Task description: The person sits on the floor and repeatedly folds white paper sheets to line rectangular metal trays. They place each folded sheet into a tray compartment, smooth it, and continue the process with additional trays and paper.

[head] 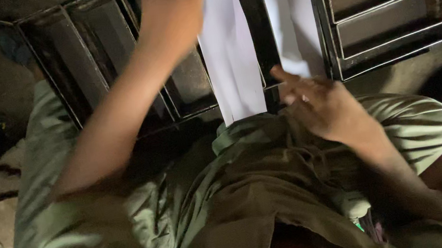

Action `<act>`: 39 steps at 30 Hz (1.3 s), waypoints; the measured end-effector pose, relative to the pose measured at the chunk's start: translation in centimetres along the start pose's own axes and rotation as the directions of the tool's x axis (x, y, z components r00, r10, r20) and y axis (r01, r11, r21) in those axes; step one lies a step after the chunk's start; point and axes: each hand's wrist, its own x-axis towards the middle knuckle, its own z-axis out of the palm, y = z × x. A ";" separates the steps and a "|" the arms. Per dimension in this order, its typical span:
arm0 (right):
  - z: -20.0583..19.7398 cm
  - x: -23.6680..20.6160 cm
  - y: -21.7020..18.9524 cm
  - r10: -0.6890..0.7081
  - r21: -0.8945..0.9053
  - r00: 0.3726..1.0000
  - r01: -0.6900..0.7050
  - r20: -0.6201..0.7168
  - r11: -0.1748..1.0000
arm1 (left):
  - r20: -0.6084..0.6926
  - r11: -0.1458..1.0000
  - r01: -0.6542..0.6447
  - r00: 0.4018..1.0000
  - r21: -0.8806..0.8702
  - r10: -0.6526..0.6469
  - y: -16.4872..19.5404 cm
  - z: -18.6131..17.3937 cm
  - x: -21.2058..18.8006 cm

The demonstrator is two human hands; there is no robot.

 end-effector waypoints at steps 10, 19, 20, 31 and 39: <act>2.2 5.0 -0.3 -0.315 -0.556 0.944 0.314 0.097 0.770 | 0.079 0.818 0.006 0.996 -0.575 0.047 7.4 -1.8 -9.1; 4.0 4.2 1.9 -0.264 -0.268 0.960 0.279 0.091 0.922 | -0.053 0.876 -0.006 0.998 -0.481 -0.022 8.0 1.6 -10.2; 3.9 4.0 2.2 -0.249 -0.223 0.960 0.273 0.130 0.936 | -0.025 0.867 0.019 0.999 -0.498 -0.036 8.0 1.3 -10.2; 2.6 2.9 3.4 -0.134 -0.013 0.963 0.140 0.234 0.990 | -0.024 0.873 -0.116 0.993 -0.473 0.118 7.9 -1.1 -9.9; 4.3 2.1 5.6 -0.250 -0.096 0.966 0.243 -0.069 0.965 | 0.040 0.921 0.021 0.999 -0.389 -0.006 8.2 0.7 -9.3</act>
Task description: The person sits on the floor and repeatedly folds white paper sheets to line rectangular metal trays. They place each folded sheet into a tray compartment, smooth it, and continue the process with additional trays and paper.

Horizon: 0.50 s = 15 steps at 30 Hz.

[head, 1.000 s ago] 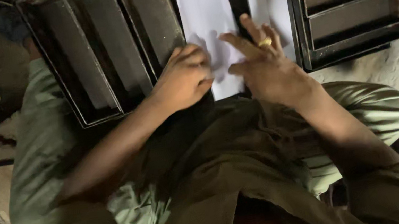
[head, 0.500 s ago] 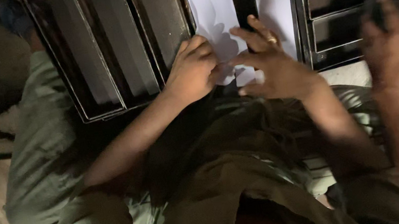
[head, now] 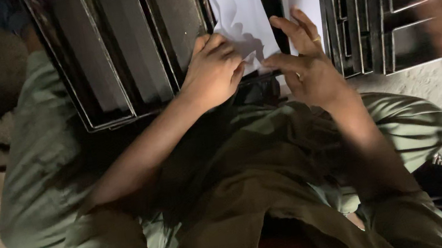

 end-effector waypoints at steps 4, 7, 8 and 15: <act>1.2 0.3 -0.6 0.026 0.017 1.000 -0.026 0.005 1.000 | -0.006 1.000 0.008 1.000 0.024 -0.007 0.1 0.3 0.0; 2.2 1.0 -1.6 0.035 -0.213 0.996 -0.016 0.087 0.977 | 0.052 0.999 0.020 0.998 0.049 -0.022 0.2 0.6 -0.1; 2.4 1.3 -1.9 0.081 -0.226 0.986 -0.048 0.143 0.973 | 0.054 0.997 -0.004 0.999 0.078 0.000 0.3 0.6 -0.2; 2.1 1.0 -2.5 0.128 -0.252 0.975 -0.079 0.184 0.965 | 0.059 0.987 -0.116 0.992 0.112 0.110 1.1 0.0 -1.8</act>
